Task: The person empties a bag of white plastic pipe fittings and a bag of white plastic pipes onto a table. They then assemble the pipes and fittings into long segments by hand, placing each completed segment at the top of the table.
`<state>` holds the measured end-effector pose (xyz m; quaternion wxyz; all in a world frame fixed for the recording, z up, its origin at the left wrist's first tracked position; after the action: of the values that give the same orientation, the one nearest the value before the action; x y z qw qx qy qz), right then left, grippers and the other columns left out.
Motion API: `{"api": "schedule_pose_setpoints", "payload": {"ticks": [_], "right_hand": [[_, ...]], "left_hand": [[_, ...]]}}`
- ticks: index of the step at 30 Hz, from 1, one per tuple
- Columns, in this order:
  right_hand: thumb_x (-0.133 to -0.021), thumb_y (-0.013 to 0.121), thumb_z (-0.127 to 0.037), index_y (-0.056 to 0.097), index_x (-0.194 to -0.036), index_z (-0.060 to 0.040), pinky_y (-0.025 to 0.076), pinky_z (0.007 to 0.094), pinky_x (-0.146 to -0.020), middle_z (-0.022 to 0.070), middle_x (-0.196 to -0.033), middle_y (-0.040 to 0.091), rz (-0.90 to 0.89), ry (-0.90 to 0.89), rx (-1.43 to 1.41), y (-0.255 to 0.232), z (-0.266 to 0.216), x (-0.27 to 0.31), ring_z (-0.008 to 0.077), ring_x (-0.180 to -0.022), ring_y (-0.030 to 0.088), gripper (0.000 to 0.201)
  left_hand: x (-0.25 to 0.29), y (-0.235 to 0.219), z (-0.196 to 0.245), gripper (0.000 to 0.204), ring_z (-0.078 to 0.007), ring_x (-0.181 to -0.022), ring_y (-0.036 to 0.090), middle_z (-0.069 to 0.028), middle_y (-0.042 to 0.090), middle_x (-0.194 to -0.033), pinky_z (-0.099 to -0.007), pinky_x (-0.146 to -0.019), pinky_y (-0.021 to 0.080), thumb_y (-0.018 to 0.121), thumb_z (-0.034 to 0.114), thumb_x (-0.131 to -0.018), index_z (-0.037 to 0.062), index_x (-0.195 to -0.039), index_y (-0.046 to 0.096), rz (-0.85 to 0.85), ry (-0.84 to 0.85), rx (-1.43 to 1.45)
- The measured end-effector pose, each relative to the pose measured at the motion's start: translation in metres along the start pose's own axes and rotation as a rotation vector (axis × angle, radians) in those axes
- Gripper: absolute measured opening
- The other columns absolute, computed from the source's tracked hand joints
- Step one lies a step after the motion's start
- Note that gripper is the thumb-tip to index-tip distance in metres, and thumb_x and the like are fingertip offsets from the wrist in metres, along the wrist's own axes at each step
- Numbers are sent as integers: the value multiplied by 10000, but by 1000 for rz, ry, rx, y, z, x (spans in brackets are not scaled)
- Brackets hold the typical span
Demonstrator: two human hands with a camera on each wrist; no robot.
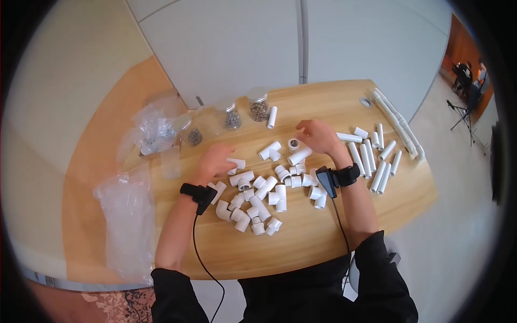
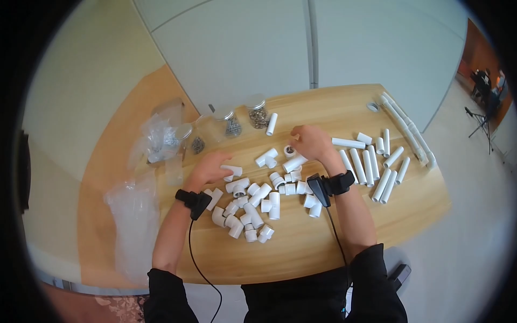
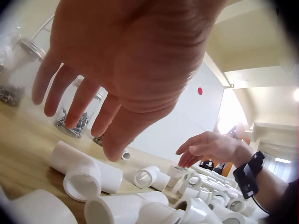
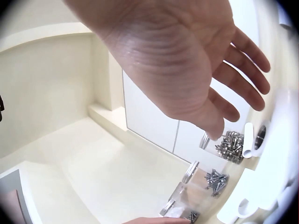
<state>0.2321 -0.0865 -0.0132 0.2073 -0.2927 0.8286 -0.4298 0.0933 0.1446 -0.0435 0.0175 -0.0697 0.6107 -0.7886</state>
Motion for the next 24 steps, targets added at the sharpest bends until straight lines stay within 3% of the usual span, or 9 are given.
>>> {"api": "schedule_pose_setpoints", "payload": {"ticks": [3, 10, 12, 13, 15, 16, 18, 21, 24], "right_hand": [[-762, 610, -285, 640, -998, -69, 473, 390, -750, 145, -847, 654, 29, 36, -44, -11, 8, 3, 302, -845, 610, 321], [-757, 619, -279, 639, -997, -82, 468, 386, -779, 133, -923, 644, 44, 31, 34, -11, 21, 2, 295, -908, 594, 311], [-750, 621, -274, 634, -1010, -85, 464, 385, -798, 128, -964, 637, -5, 11, 95, -5, 17, 0, 293, -938, 585, 321], [-750, 621, -274, 634, -1010, -85, 464, 385, -798, 128, -964, 637, 3, 29, 90, -5, 16, 0, 293, -938, 585, 321], [-737, 627, -273, 629, -1019, -85, 463, 382, -805, 131, -974, 634, 14, 39, 123, -10, 18, 3, 294, -950, 582, 339], [-737, 627, -273, 629, -1019, -85, 463, 382, -805, 131, -974, 634, 16, 56, 134, -13, 26, 4, 294, -950, 582, 339], [-718, 630, -244, 632, -1012, -82, 468, 377, -801, 138, -968, 634, 118, 143, 100, -23, 40, 3, 300, -939, 586, 335], [-700, 619, -195, 632, -1007, -79, 467, 376, -803, 145, -964, 632, 170, 282, 107, -40, 67, 6, 305, -933, 588, 328], [-682, 609, -157, 652, -952, -80, 474, 378, -782, 147, -934, 638, 237, 315, 227, -45, 92, 8, 310, -915, 594, 284]], "left_hand": [[-4, 15, -1, 477, -337, -876, 584, -178, 624, -914, -377, -784, 462, 706, 295, -622, 32, -1011, 619, -15, -12, -26], [3, 14, 7, 407, -302, -768, 612, -173, 635, -892, -348, -712, 483, 709, 293, -633, 23, -931, 642, -29, -82, 40], [11, 9, -3, 357, -223, -717, 618, -132, 651, -868, -307, -681, 486, 699, 260, -692, 8, -935, 632, 156, -159, 278], [14, 9, -6, 357, -223, -717, 618, -132, 651, -868, -307, -681, 486, 699, 260, -692, 8, -935, 632, 144, -143, 273], [18, 6, -12, 316, -168, -730, 613, -107, 644, -827, -296, -646, 493, 670, 225, -747, -12, -947, 613, 287, -153, 544], [19, 6, -4, 316, -168, -730, 613, -107, 644, -827, -296, -646, 493, 670, 225, -747, -12, -947, 613, 276, -138, 557], [30, -2, 7, 253, -108, -704, 591, -59, 628, -826, -252, -615, 503, 614, 190, -819, -15, -965, 596, 291, -192, 881], [32, -1, 20, 240, -107, -682, 590, -36, 611, -810, -243, -604, 515, 592, 206, -840, -3, -958, 586, 291, -123, 1096], [35, 10, 26, 234, -121, -674, 592, -46, 599, -793, -269, -578, 520, 546, 228, -861, 14, -953, 571, 256, -159, 1358]]}}
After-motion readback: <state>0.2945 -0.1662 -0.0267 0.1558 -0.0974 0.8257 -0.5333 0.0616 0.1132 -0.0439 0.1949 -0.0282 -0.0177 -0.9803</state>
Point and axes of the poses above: each hand's wrist, its own x-axis away from the middle knuckle, its own y-axis out of the palm, z = x × y, the point moved 5 cm from there along -x, towards the middle knuckle
